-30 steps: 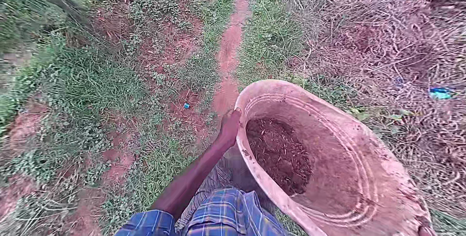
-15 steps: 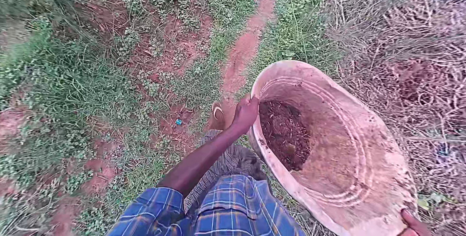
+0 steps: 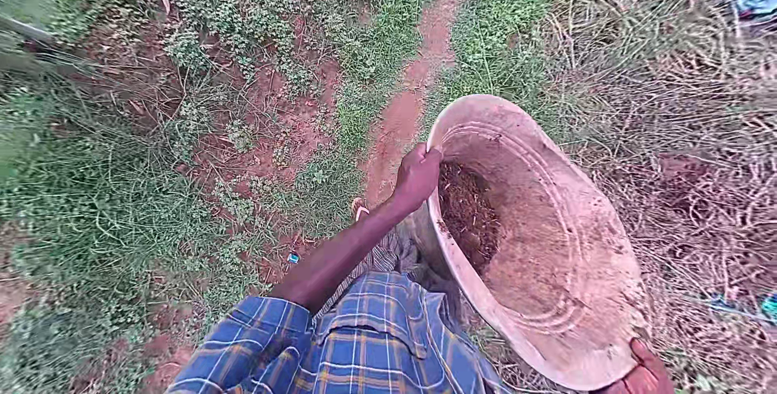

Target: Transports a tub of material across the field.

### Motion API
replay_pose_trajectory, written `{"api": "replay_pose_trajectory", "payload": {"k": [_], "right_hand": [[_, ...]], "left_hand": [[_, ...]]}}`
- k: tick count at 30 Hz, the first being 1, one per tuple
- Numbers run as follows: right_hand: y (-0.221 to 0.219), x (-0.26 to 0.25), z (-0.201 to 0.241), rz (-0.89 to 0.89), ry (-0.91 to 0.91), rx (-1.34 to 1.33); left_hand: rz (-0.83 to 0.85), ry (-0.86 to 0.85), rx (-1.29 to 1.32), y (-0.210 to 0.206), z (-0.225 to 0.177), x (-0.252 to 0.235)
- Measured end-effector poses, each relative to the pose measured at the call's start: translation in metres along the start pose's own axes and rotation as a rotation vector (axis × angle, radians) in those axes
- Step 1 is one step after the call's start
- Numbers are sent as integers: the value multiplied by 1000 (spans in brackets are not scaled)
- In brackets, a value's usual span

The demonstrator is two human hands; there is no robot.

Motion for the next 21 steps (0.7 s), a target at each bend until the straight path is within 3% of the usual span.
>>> {"api": "replay_pose_trajectory", "payload": {"k": [5,10,13,21], "right_hand": [[-78,-73,3,50,23,-134],[-208,-141,35,113,3,-202],[-276,-175,46,39,-38,-145],[-457,-303,88,100,-5,-85]], "left_hand": [[-75,-15,30,16,-55,-81],[-158,-70,165,22,-118,-162],[-237,-33,200,31,-136,-215],[-312,7,380,33,-234,-370]]}}
Point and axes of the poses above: each hand's wrist, its own x-axis away from the middle knuckle, its own y-axis out of the back of the hand, z = x × y, the point moved 3 cm from there along -x, towards the middle knuckle, and after that the axes turned 5 degrees about -x, right-handed, at the moved point
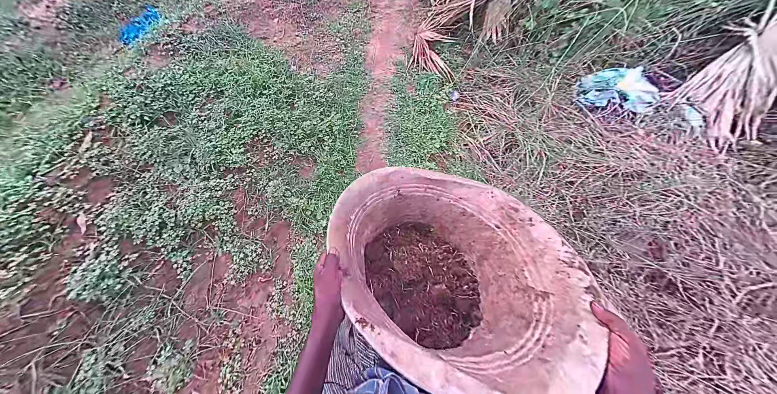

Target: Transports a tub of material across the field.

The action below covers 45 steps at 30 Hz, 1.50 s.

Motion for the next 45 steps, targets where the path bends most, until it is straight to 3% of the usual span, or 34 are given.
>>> {"api": "replay_pose_trajectory", "payload": {"k": [5,11,16,21,23,24,30,34,38,39,41,45], "right_hand": [[-114,-83,-4,-84,20,2],[-227,-154,17,-146,-7,-59],[-328,-235,33,-94,8,-140],[-428,-359,23,-59,14,-184],[-492,-429,28,-15,13,-209],[-508,-439,20,-33,-22,-195],[-634,-574,76,45,-44,-153],[-713,-659,97,1,-59,-108],[-795,-743,93,-72,-75,-89],[-819,-776,99,-81,-54,-112],[-844,-807,106,-130,-71,-90],[-915,-880,136,-192,-77,-114]], "left_hand": [[8,24,-72,-77,-78,-126],[86,4,-114,-160,-185,-236],[157,-63,-115,-237,-263,-323],[97,-110,-97,-321,-313,-416],[49,-168,-75,-364,-344,-460],[14,-158,-96,-367,-351,-472],[-16,-188,-69,-463,-418,-569],[-39,-179,-100,-535,-462,-639],[-20,-141,-110,-606,-497,-744],[6,-140,-93,-640,-513,-780],[8,-75,-109,-676,-534,-814],[59,-75,-137,-773,-612,-887]]}}
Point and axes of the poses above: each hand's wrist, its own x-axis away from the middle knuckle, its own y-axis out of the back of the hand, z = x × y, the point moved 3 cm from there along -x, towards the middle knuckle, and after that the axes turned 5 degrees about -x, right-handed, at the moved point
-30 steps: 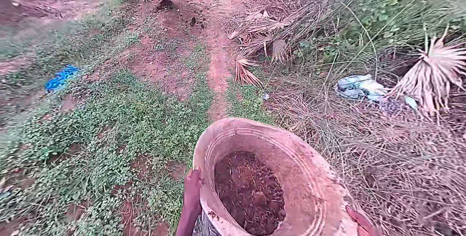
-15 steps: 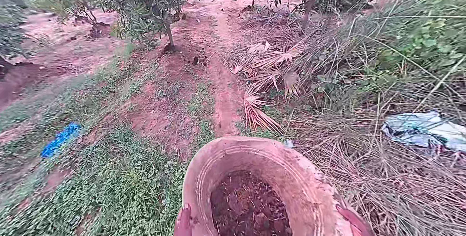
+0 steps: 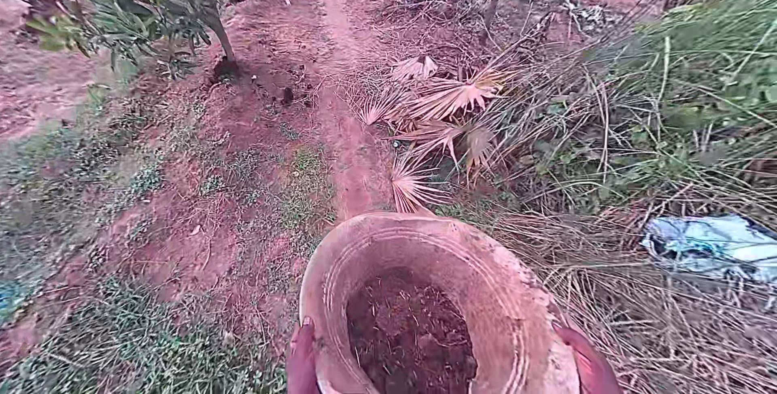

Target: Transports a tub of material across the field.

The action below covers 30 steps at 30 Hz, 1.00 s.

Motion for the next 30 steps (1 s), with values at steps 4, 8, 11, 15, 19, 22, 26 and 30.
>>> {"api": "replay_pose_trajectory", "payload": {"k": [4,8,11,15,19,22,26,30], "right_hand": [[-83,-68,19,-4,41,-92],[-173,-161,24,29,77,-192],[-261,-244,26,49,40,-213],[-371,-325,70,73,28,-123],[-475,-399,95,125,15,-99],[-548,-458,97,118,-1,-85],[-643,-520,96,15,-21,-30],[-747,-583,119,25,-1,-65]], "left_hand": [[64,-41,-30,-88,-74,-85],[102,-57,-24,-179,-116,-186],[29,-81,-13,-242,-152,-253],[1,-63,19,-305,-198,-324],[-66,-40,3,-364,-246,-400],[-53,-12,1,-413,-271,-481],[-44,77,17,-472,-309,-585],[-8,90,-13,-544,-390,-675]]}}
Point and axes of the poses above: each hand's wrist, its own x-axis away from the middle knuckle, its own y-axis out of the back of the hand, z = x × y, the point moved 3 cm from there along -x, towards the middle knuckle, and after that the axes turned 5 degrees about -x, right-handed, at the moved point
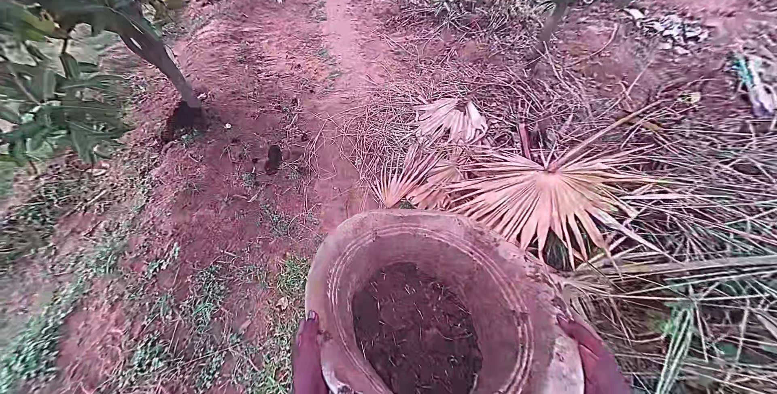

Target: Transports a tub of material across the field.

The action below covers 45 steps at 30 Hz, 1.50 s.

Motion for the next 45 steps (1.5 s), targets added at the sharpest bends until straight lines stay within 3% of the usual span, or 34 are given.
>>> {"api": "replay_pose_trajectory", "payload": {"k": [6,11,12,14,19,26,31,37,42,43,45], "right_hand": [[-151,-105,16,-22,17,-70],[-295,-241,-6,-19,-19,-136],[-312,-250,-5,-42,-53,-113],[-386,-310,22,23,-17,-119],[-530,-398,65,40,9,-39],[-722,-529,57,-26,-4,1],[-853,-595,83,-69,-32,5],[-1001,-702,109,-35,1,-119],[-1127,-857,102,-31,17,-104],[-1148,-873,98,-60,-26,-95],[-1204,-924,122,-68,-29,-96]], "left_hand": [[9,-69,-48,-118,-135,-124],[-25,-155,-40,-223,-210,-253],[-56,-144,-67,-229,-217,-264],[-38,-203,-47,-275,-259,-312],[-77,-177,28,-349,-338,-387],[-69,-73,-21,-457,-432,-586],[-49,-64,-100,-538,-554,-684],[8,-162,-124,-662,-692,-801],[-51,-211,-65,-781,-750,-913],[-73,-217,-70,-789,-758,-930],[-54,-233,-41,-832,-781,-976]]}}
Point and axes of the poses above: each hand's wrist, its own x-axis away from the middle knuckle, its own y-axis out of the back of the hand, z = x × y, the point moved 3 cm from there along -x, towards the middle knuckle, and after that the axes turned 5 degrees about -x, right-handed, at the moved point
